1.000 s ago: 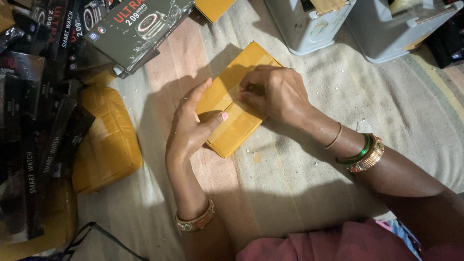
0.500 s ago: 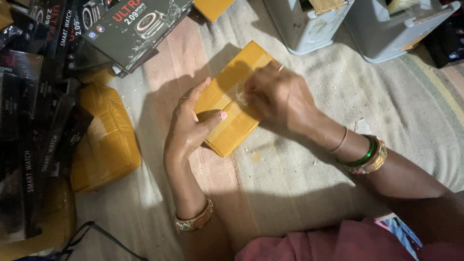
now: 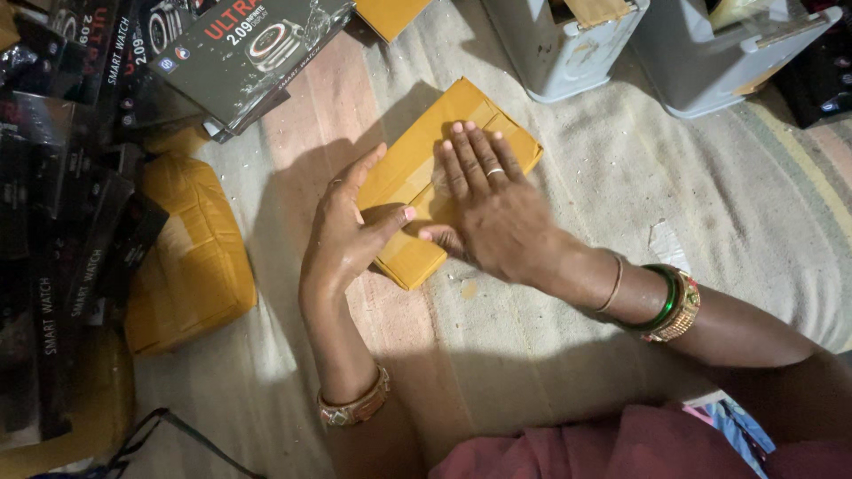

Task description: The person places a smart watch retail box into a yellow cardboard mailer, folds the flaps closed, and presses tape over the seam to seal it. They repeat this packing cycle for several boxes, setting each sealed mailer aside on the bed.

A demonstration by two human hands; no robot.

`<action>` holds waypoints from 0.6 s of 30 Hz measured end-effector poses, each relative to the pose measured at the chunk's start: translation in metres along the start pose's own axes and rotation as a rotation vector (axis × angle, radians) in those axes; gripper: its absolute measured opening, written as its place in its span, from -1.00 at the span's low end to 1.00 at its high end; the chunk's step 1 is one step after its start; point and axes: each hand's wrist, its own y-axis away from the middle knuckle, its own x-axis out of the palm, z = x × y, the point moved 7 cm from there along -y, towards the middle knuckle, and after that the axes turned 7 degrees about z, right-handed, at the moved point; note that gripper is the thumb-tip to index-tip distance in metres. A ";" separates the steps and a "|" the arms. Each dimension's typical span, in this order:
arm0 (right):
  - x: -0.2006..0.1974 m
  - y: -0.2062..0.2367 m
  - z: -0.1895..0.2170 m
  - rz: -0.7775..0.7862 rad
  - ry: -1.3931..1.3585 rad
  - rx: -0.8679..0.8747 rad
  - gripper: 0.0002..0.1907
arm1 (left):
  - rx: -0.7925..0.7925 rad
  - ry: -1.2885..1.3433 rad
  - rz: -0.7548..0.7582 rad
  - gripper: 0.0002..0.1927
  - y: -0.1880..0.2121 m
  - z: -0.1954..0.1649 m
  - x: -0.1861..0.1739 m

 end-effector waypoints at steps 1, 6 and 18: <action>0.000 0.001 0.007 0.006 0.017 -0.040 0.03 | -0.002 -0.003 0.008 -0.19 0.000 0.001 0.000; -0.003 0.015 0.037 -0.007 -0.105 -0.183 0.07 | 0.033 -0.002 0.020 -0.20 0.004 -0.002 -0.004; 0.002 -0.012 0.003 0.046 -0.057 -0.056 0.06 | -0.130 0.353 0.187 -0.16 0.010 0.021 -0.003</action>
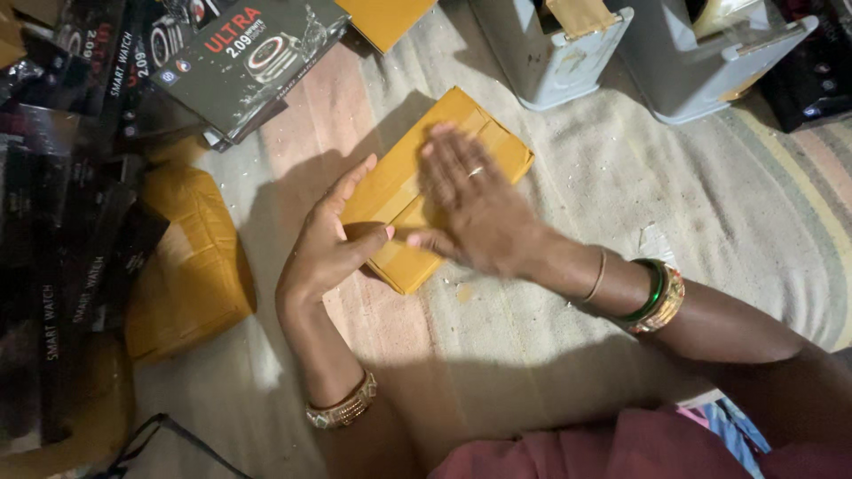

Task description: The person places a smart watch retail box into a yellow cardboard mailer, folds the flaps closed, and presses tape over the seam to seal it. They repeat this packing cycle for several boxes, setting each sealed mailer aside on the bed.

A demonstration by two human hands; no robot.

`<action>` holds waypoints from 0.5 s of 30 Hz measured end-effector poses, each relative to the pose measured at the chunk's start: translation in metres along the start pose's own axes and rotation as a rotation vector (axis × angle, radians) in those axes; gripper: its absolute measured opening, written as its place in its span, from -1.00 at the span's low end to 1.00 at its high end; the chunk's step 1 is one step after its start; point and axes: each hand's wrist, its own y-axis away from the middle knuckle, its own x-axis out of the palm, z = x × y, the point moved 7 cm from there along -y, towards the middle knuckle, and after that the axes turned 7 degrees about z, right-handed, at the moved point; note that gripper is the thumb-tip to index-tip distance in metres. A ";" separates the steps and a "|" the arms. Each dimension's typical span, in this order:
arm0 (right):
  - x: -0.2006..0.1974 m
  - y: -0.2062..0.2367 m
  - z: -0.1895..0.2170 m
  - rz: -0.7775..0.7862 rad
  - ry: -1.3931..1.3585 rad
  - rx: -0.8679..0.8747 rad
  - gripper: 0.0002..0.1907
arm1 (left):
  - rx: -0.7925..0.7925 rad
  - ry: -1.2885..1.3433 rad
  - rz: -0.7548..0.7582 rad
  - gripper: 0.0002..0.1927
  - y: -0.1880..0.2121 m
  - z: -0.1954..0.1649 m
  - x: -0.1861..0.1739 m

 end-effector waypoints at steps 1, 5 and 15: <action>0.000 0.002 0.016 -0.017 -0.026 -0.089 0.05 | -0.052 0.083 0.021 -0.14 -0.001 0.007 0.000; 0.003 0.014 0.062 -0.031 -0.106 -0.364 0.04 | 0.114 0.064 -0.116 -0.34 -0.011 0.007 -0.014; 0.001 -0.008 0.029 0.030 -0.101 -0.244 -0.11 | 0.033 -0.367 -0.160 0.06 -0.008 0.013 -0.014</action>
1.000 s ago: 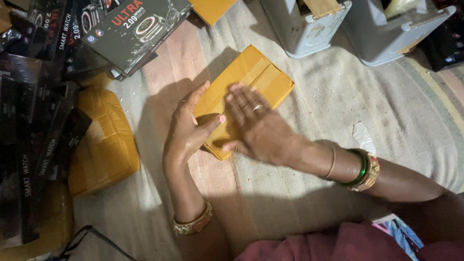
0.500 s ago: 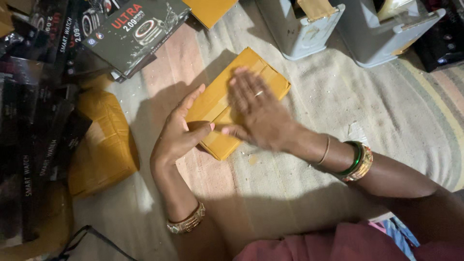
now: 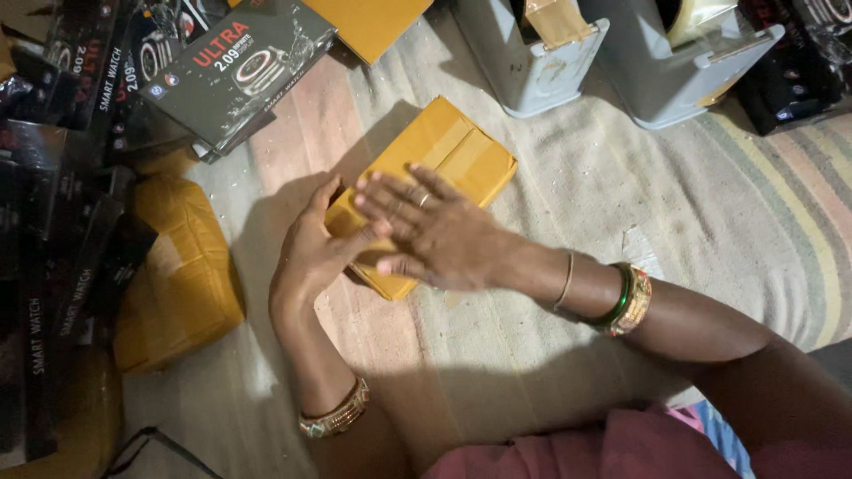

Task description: The person places a smart watch retail box into a yellow cardboard mailer, folds the flaps closed, and presses tape over the seam to seal it. They repeat this packing cycle for several boxes, setting each sealed mailer aside on the bed.

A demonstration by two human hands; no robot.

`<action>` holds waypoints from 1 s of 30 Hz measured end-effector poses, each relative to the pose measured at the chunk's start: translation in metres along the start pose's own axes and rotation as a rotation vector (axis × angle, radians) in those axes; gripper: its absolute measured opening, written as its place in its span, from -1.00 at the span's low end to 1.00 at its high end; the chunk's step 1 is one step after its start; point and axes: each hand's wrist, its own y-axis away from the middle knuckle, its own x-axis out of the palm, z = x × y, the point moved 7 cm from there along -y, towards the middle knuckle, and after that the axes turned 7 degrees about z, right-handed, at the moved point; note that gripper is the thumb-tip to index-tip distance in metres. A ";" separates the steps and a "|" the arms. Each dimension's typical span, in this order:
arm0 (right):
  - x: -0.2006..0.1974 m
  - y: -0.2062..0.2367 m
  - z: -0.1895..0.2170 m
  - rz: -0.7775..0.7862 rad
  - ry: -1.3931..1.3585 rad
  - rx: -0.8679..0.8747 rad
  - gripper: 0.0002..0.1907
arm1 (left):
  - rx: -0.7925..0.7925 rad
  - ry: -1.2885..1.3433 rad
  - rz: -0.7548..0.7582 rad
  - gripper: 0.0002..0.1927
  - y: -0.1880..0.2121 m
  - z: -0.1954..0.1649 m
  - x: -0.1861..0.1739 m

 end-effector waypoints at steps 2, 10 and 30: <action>-0.001 -0.003 -0.018 0.050 0.045 0.087 -0.13 | -0.004 -0.068 -0.013 0.14 0.001 -0.008 -0.001; -0.009 0.005 -0.095 0.058 -0.056 0.380 -0.16 | -0.406 -0.062 0.047 -0.23 0.025 -0.016 -0.013; -0.008 0.025 -0.125 -0.211 -1.322 0.143 -0.26 | -0.316 0.100 0.098 0.05 0.029 -0.010 -0.012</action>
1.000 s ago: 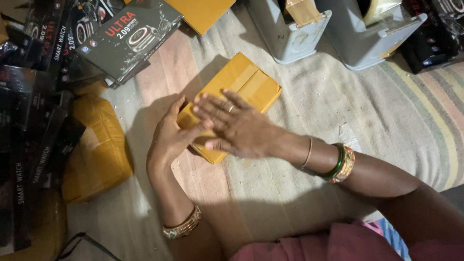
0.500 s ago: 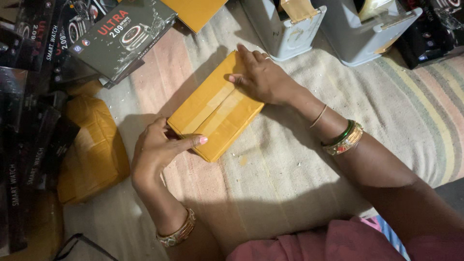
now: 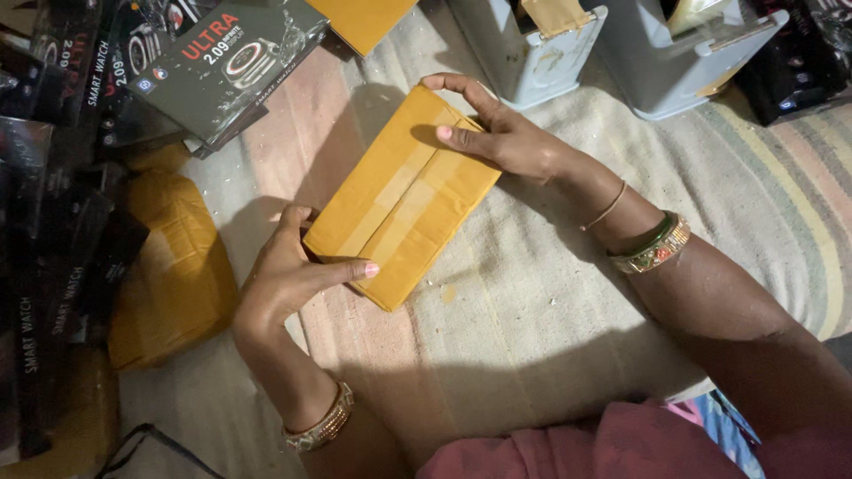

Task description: The person places a smart watch retail box into a yellow cardboard mailer, folds the flaps closed, and presses tape over the seam to seal it. They repeat this packing cycle for several boxes, setting each sealed mailer aside on the bed.

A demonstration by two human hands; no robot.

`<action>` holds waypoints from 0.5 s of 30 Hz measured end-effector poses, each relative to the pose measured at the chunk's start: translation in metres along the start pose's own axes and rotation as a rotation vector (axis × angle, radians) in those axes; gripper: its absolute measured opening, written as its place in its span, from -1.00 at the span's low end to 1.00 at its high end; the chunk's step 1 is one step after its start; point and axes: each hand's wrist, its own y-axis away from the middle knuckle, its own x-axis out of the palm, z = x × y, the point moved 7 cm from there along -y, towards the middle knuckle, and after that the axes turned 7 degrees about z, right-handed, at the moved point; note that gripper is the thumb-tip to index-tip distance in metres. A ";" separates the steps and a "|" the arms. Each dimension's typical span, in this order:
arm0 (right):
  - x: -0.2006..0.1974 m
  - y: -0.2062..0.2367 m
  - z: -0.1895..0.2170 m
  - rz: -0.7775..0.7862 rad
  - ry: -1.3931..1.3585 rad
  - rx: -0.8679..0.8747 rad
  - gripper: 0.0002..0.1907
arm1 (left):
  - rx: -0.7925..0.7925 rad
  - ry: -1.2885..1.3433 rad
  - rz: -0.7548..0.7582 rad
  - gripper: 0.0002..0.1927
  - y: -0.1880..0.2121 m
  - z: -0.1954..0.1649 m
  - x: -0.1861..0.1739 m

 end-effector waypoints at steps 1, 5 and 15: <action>0.000 -0.002 -0.005 0.010 -0.031 0.033 -0.27 | -0.026 0.007 0.010 0.08 0.002 -0.005 0.002; 0.000 -0.008 -0.019 0.084 -0.296 0.114 -0.26 | -0.211 -0.550 -0.103 0.26 0.010 -0.029 0.018; -0.015 -0.026 -0.052 0.022 -0.147 0.183 -0.25 | 0.006 -0.694 -0.193 0.58 -0.049 -0.081 0.088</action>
